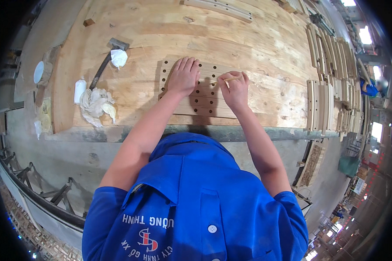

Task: The person applies glue into pre-drilled holes on wooden slats using a small stick, then wipes the surface with a cloth. The person repeats this process on multiple slats and stacks them on the workbench.

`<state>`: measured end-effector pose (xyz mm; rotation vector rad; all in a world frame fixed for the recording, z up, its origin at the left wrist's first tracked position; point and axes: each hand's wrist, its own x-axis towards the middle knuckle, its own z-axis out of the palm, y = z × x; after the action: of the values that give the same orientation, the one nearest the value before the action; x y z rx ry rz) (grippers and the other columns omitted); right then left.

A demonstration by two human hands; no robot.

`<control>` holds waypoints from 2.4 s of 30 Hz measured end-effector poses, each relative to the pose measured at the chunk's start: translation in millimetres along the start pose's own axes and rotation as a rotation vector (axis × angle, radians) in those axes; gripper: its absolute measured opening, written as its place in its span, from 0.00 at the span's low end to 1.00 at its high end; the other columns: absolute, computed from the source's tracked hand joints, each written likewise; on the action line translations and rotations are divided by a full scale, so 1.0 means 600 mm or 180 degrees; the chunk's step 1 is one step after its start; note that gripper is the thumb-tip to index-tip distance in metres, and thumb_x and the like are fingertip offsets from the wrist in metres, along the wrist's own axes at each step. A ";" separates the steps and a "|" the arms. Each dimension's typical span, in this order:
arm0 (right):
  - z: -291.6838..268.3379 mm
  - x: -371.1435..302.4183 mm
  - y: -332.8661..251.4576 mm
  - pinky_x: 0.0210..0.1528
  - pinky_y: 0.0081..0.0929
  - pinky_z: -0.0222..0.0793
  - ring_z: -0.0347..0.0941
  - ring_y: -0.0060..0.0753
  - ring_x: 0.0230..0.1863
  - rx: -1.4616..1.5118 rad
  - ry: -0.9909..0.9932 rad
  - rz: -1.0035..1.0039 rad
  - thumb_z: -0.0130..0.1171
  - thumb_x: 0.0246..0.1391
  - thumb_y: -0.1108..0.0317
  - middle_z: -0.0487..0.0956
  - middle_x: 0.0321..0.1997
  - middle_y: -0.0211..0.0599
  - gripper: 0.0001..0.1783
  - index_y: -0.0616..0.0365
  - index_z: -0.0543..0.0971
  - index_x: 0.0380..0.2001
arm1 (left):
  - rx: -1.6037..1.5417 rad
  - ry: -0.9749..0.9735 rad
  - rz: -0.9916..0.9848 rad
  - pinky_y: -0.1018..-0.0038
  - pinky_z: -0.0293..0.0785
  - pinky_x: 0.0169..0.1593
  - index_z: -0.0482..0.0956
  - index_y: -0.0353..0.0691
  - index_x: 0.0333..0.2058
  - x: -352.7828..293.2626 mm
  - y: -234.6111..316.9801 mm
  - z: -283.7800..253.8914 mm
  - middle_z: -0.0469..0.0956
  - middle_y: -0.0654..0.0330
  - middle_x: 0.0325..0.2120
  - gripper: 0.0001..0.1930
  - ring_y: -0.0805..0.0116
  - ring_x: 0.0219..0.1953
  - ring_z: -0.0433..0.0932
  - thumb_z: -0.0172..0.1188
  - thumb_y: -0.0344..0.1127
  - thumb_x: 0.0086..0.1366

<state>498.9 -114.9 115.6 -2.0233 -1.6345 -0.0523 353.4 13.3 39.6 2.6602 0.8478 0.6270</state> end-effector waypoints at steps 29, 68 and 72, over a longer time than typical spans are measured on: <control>-0.020 -0.046 -0.018 0.61 0.53 0.55 0.74 0.34 0.45 -0.0089 -0.0234 -0.0054 0.62 0.53 0.64 0.81 0.29 0.28 0.03 0.48 0.80 0.29 | 0.0394 -0.1282 0.0316 0.58 0.44 0.72 0.57 0.26 0.63 -0.125 0.047 -0.080 0.51 0.43 0.67 0.57 0.49 0.71 0.47 0.71 0.60 0.45; -0.035 -0.081 -0.037 0.61 0.52 0.56 0.73 0.35 0.45 0.0098 -0.0320 -0.0186 0.63 0.52 0.66 0.80 0.31 0.31 0.04 0.52 0.79 0.28 | 0.0496 -0.1255 0.0366 0.59 0.39 0.73 0.48 0.25 0.66 -0.135 0.045 -0.063 0.46 0.43 0.69 0.59 0.48 0.72 0.42 0.67 0.62 0.49; -0.045 -0.083 -0.041 0.62 0.53 0.55 0.73 0.34 0.45 -0.0028 -0.0272 -0.0155 0.63 0.52 0.66 0.79 0.31 0.29 0.03 0.50 0.79 0.28 | 0.0215 -0.1341 0.0280 0.58 0.39 0.73 0.48 0.26 0.66 -0.136 0.045 -0.067 0.47 0.43 0.69 0.58 0.48 0.72 0.43 0.68 0.59 0.49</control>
<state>471.3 -168.0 130.6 -2.0173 -1.7391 0.0098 286.8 -51.7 58.9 2.7516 0.6420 0.0450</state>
